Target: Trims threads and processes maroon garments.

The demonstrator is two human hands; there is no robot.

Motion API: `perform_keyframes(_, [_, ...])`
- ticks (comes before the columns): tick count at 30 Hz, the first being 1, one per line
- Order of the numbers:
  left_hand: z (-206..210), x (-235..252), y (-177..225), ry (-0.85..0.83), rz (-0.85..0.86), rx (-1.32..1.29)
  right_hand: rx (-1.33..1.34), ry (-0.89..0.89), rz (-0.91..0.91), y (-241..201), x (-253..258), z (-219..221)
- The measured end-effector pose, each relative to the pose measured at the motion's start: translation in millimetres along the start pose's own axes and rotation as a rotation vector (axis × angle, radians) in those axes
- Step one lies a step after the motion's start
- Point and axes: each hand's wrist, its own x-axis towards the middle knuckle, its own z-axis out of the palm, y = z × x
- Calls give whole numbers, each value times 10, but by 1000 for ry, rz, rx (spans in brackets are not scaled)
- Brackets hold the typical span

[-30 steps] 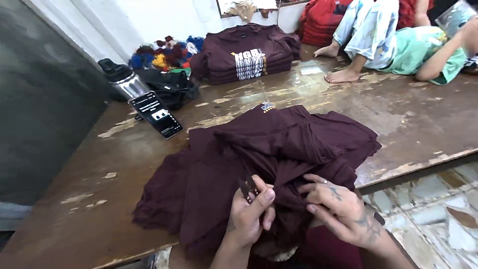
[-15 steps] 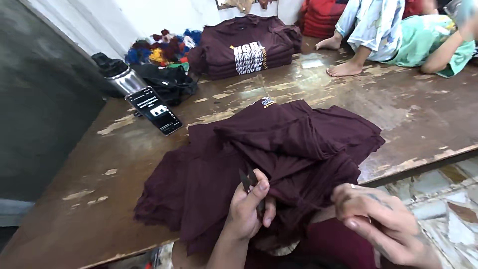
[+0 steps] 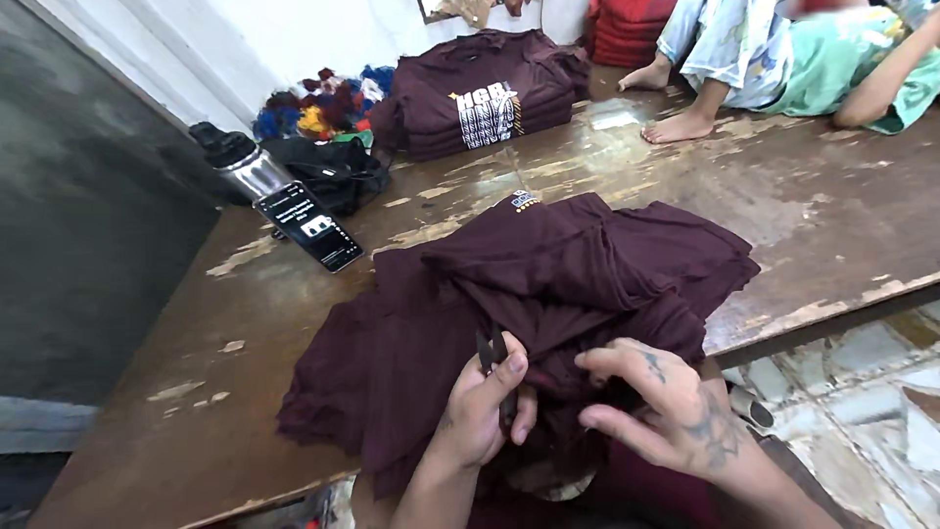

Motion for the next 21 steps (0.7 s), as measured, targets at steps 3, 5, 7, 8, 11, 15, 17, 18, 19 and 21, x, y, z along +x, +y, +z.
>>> perform_keyframes(3, [-5,16,23,-10,-28,11,21,61,-31,23,6,56])
perform_keyframes(5, [-23,16,72,-6,7,200,73,78,-57,40,-27,34])
perform_keyframes(7, [-45,11,165,-1,131,756,86,77,-60,44,-70,27])
perform_keyframes(8, [-35,13,231,-3,211,1094,83,77,-54,42,-87,33])
perform_keyframes(11, [87,4,467,-123,369,1658,77,59,-46,21,-91,35])
perform_keyframes(15, [279,10,750,-344,542,1884,87,30,-68,16,-129,55])
perform_keyframes(17, [379,22,808,-411,591,1962,87,30,-68,17,-139,58])
perform_keyframes(18, [418,30,815,-436,599,1991,85,28,-59,8,-118,47])
perform_keyframes(19, [448,40,816,-459,598,2002,78,22,-49,-9,-82,28])
perform_keyframes(21, [472,58,805,-505,593,1989,74,23,-44,-34,-41,17])
